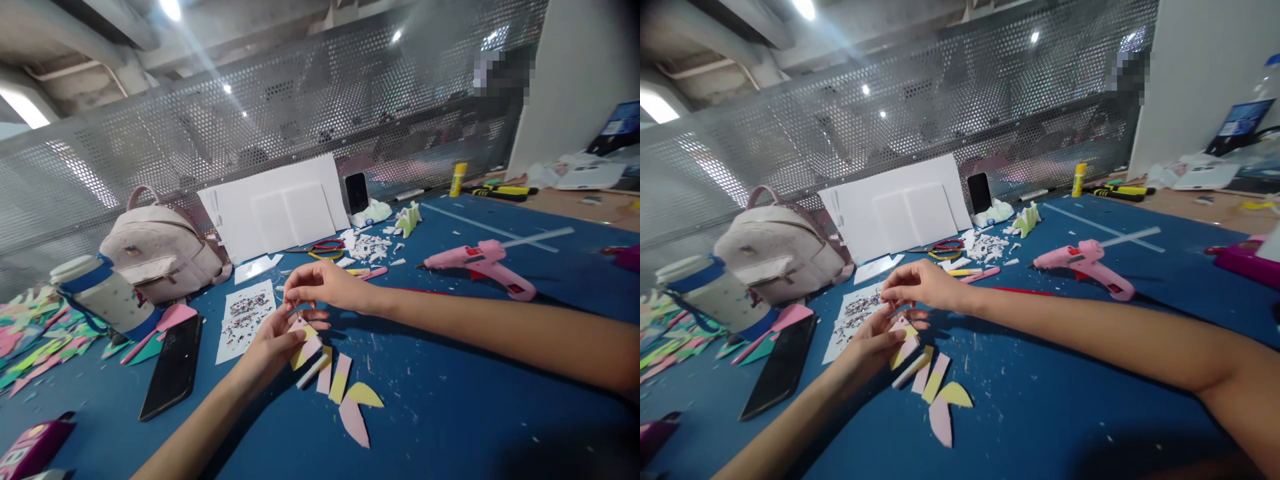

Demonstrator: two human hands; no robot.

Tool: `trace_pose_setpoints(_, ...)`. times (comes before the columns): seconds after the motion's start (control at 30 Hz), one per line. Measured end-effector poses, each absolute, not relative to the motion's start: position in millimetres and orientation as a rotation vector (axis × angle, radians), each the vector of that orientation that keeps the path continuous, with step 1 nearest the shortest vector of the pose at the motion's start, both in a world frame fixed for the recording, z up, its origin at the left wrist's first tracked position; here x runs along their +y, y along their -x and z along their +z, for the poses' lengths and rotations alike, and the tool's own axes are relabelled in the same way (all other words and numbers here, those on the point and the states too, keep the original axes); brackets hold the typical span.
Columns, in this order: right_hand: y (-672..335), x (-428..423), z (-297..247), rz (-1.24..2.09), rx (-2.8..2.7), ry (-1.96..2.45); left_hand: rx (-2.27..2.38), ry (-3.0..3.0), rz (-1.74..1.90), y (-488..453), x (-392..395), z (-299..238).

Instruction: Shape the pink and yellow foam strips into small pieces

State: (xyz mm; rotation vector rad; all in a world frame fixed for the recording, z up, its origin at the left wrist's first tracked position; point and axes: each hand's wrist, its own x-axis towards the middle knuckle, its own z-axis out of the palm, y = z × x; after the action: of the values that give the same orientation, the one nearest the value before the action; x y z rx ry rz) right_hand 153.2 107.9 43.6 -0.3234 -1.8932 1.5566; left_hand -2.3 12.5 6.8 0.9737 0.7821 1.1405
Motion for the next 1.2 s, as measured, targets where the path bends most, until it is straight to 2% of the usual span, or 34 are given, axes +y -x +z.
trace_pose_setpoints(0.7, -152.5, 107.3, 33.3, 1.598, -1.899, 0.288, 0.756, -0.99, 1.12, 1.8, 14.0, 4.5)
trace_pose_setpoints(1.2, -155.2, 113.9, 41.1, 1.419, -1.952, 0.248, 0.713, -1.007, 1.076, 2.0, 10.8, 9.6)
